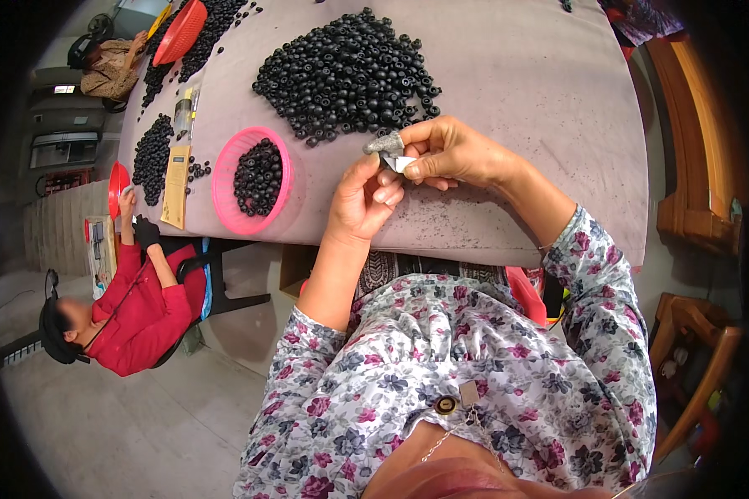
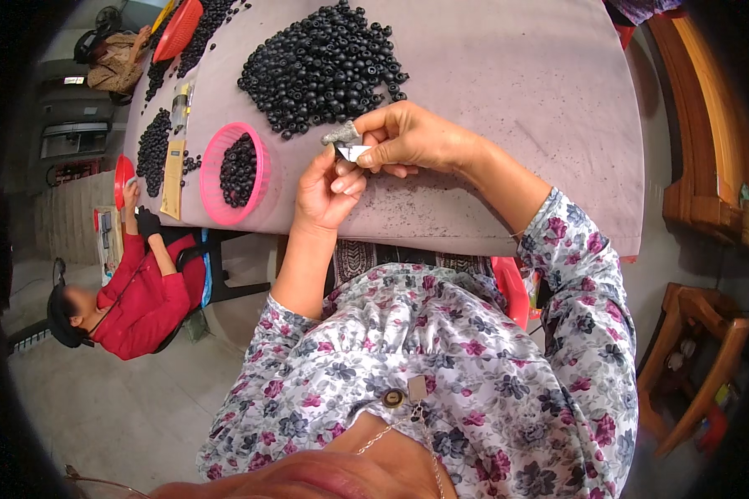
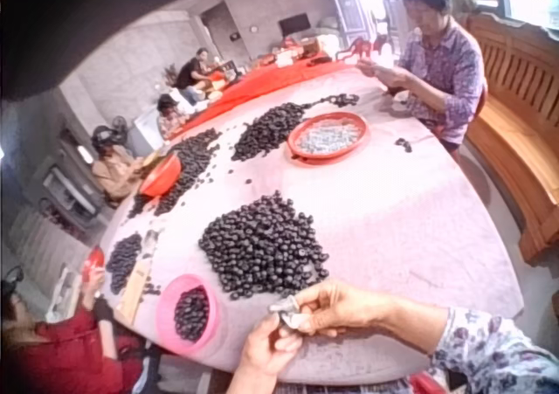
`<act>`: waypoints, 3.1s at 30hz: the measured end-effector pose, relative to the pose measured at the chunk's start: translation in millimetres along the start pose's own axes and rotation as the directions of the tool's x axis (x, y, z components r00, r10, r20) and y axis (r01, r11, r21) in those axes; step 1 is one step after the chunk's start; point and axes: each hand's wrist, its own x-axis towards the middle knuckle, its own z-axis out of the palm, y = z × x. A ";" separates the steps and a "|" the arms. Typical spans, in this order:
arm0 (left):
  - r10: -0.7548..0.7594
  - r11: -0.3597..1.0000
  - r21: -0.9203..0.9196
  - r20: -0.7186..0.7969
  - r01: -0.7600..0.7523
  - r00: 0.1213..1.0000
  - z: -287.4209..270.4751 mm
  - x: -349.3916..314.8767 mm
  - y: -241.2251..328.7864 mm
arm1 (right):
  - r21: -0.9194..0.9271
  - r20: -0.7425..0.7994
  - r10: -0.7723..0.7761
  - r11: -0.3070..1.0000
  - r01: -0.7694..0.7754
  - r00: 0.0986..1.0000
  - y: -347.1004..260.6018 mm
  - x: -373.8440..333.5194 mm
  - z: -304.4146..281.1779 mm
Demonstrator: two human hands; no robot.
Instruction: Sorting small black spherical objects (likely seeds or plastic pellets) on a table.
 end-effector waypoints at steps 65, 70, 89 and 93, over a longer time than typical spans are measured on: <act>0.227 -0.381 0.904 0.294 -0.194 0.928 52.3 49.9 -4.4 | -0.214 -0.625 -0.292 0.956 0.201 0.724 0.6 6.4 -42.7; 0.183 -0.512 0.823 0.386 -0.247 0.904 49.5 32.3 -14.5 | -0.227 -0.631 -0.293 0.955 0.190 0.719 2.0 7.6 -41.8; -0.070 0.983 -0.181 -0.152 0.042 0.986 8.2 -1.3 2.1 | -0.184 -0.067 -0.062 0.982 0.049 0.996 -10.1 -2.5 5.7; -0.078 0.986 -0.159 -0.133 0.057 0.988 10.8 -0.2 2.4 | -0.193 -0.066 -0.045 0.981 0.032 0.997 -5.4 -1.7 1.4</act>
